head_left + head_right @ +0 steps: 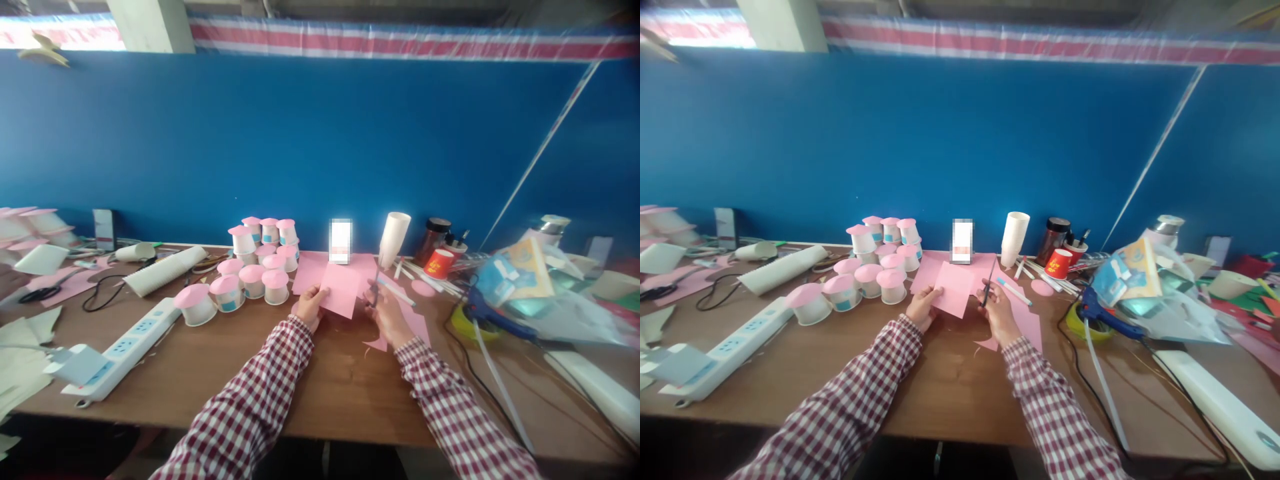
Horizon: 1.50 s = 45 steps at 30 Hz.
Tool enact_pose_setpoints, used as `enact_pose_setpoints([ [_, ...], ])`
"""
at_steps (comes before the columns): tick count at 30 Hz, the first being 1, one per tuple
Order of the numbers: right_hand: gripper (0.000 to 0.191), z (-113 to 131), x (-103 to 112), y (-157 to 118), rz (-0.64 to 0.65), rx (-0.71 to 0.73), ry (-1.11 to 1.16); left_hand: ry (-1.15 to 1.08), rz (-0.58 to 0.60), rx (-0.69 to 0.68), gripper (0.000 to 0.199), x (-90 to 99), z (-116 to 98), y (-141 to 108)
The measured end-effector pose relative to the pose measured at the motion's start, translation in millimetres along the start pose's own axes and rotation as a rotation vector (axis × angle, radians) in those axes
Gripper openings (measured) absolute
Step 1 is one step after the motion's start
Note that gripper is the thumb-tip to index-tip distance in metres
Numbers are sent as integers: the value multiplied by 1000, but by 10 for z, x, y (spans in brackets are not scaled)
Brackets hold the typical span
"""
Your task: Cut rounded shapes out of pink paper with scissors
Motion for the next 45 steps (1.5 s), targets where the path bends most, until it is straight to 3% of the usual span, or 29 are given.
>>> enact_pose_setpoints([
  [15, 49, -116, -46, 7, 23, 16, -67, 143, 136, -34, 29, -46, 80, -56],
  [24, 43, -112, -101, -43, 103, 19, -113, 180, 68, -60, 30, -13, 86, -42],
  [29, 42, -149, -64, -11, 24, 7, -44, 46, 33, -8, 37, -62, 21, -78],
  [33, 36, -157, -16, 27, -55, 26, 81, -20, 72, 44, 36, -45, 46, -55],
  [40, 32, -162, -29, 18, -66, 53, 131, 134, 193, 28, 34, -112, 126, -128],
  [45, 38, -180, -60, -4, -20, 60, 58, 255, 148, -71, 38, -53, 188, -83],
])
Point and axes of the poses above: each hand's wrist, its own y-axis towards the middle knuckle, its own x-axis out of the back of the hand, z = x × y, the point moved 3 cm from there along y, towards the middle knuckle, and after that the axes turned 3 degrees about -x, right-handed, at the moved point
